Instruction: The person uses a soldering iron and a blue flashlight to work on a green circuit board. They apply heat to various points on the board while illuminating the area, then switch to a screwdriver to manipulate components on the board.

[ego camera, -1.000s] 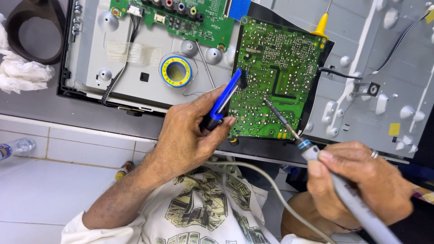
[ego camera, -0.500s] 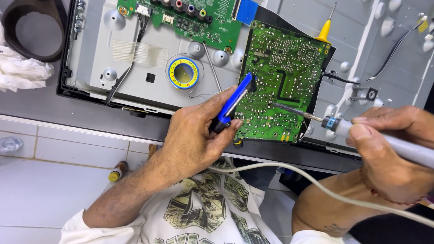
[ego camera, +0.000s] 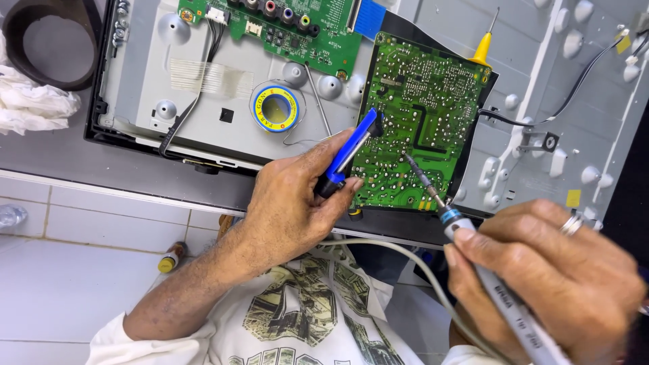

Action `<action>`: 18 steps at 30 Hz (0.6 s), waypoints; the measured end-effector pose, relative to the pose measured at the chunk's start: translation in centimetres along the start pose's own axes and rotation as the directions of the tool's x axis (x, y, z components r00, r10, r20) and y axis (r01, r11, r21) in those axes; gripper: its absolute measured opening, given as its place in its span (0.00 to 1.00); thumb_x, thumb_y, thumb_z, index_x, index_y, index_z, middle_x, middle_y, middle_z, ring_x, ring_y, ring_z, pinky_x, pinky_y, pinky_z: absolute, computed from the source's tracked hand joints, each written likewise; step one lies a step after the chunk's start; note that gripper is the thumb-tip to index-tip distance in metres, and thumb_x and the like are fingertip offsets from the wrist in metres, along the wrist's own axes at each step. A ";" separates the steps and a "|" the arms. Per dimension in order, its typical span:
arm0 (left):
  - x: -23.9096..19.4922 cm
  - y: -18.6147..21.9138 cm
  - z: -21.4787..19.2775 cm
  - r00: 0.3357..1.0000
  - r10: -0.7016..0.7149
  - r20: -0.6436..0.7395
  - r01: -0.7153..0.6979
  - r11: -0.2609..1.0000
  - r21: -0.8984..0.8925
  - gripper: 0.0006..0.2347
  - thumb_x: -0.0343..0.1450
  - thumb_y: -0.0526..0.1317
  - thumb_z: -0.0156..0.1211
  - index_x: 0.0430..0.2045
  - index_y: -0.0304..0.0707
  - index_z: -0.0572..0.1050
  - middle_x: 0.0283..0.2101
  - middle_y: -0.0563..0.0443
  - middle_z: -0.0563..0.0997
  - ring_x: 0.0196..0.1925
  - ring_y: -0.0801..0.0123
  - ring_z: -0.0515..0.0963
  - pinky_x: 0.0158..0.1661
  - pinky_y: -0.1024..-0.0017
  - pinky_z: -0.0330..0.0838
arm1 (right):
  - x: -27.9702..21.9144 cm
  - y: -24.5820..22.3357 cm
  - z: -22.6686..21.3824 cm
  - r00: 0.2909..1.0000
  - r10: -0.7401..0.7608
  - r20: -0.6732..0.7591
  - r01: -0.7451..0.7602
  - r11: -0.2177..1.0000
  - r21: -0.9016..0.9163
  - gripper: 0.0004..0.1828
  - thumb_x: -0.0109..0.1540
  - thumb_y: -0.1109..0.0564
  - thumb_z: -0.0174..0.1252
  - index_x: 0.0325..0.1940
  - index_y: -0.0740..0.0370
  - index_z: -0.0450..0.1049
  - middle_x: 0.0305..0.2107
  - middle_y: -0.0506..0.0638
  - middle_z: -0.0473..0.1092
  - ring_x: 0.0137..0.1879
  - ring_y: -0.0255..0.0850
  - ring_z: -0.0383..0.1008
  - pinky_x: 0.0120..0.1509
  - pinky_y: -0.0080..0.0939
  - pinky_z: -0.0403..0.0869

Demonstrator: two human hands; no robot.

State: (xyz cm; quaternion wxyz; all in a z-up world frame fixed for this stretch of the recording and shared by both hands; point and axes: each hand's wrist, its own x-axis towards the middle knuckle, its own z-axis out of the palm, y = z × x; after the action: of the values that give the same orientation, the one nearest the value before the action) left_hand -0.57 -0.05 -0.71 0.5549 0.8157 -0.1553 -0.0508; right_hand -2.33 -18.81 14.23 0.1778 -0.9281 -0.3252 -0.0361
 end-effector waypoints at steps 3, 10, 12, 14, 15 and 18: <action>0.0 0.0 0.0 1.000 -0.006 0.010 0.006 1.000 0.002 0.20 0.70 0.43 0.55 0.58 0.43 0.67 0.24 0.57 0.80 0.15 0.71 0.75 0.26 0.71 0.68 | -1.2 -0.3 1.5 0.992 -0.035 -0.120 0.032 0.999 -0.026 0.06 0.55 0.69 0.59 0.26 0.77 0.71 0.19 0.62 0.69 0.22 0.49 0.66 0.33 0.43 0.71; 0.0 0.0 0.0 1.000 -0.028 0.003 0.028 1.000 -0.008 0.21 0.69 0.42 0.57 0.57 0.42 0.68 0.26 0.56 0.82 0.14 0.72 0.77 0.26 0.72 0.70 | -4.1 -0.2 4.9 0.958 -0.105 -0.268 0.059 0.983 -0.172 0.04 0.56 0.67 0.60 0.28 0.70 0.71 0.18 0.56 0.67 0.21 0.46 0.64 0.29 0.41 0.67; 0.0 0.0 0.1 1.000 -0.028 0.003 0.028 1.000 -0.004 0.20 0.69 0.43 0.57 0.58 0.43 0.68 0.24 0.57 0.81 0.14 0.72 0.77 0.25 0.72 0.69 | -4.9 -0.1 5.3 0.947 -0.049 -0.317 0.005 0.990 -0.138 0.05 0.56 0.69 0.62 0.32 0.71 0.71 0.19 0.57 0.67 0.22 0.46 0.65 0.30 0.41 0.69; 0.0 0.2 -0.1 0.999 -0.033 0.007 0.033 0.999 -0.010 0.20 0.69 0.42 0.57 0.58 0.43 0.68 0.23 0.58 0.80 0.14 0.73 0.76 0.25 0.73 0.69 | -5.2 0.1 5.9 0.936 -0.058 -0.346 0.012 0.991 -0.135 0.05 0.56 0.69 0.62 0.32 0.71 0.71 0.19 0.57 0.67 0.22 0.46 0.65 0.29 0.40 0.68; 0.1 0.3 -0.2 0.999 -0.037 0.011 0.037 0.999 -0.016 0.20 0.69 0.42 0.57 0.58 0.43 0.68 0.22 0.59 0.79 0.14 0.73 0.75 0.24 0.73 0.68 | -5.3 0.2 6.1 0.924 -0.068 -0.376 0.019 0.991 -0.133 0.05 0.56 0.69 0.62 0.31 0.71 0.71 0.19 0.57 0.68 0.21 0.45 0.65 0.28 0.40 0.68; 0.1 0.3 -0.1 0.999 -0.043 0.007 0.043 0.999 0.005 0.20 0.69 0.43 0.57 0.57 0.44 0.68 0.22 0.59 0.78 0.14 0.72 0.75 0.25 0.73 0.68 | -6.5 0.6 7.0 0.905 -0.069 -0.420 0.008 0.989 -0.146 0.05 0.57 0.68 0.61 0.34 0.69 0.71 0.21 0.56 0.69 0.23 0.46 0.66 0.29 0.42 0.67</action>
State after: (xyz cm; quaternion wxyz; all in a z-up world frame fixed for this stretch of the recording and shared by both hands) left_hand -0.55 -0.09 -0.40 0.5512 0.8200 -0.1398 -0.0655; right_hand -7.46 -20.59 6.31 0.1776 -0.9016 -0.2938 -0.2630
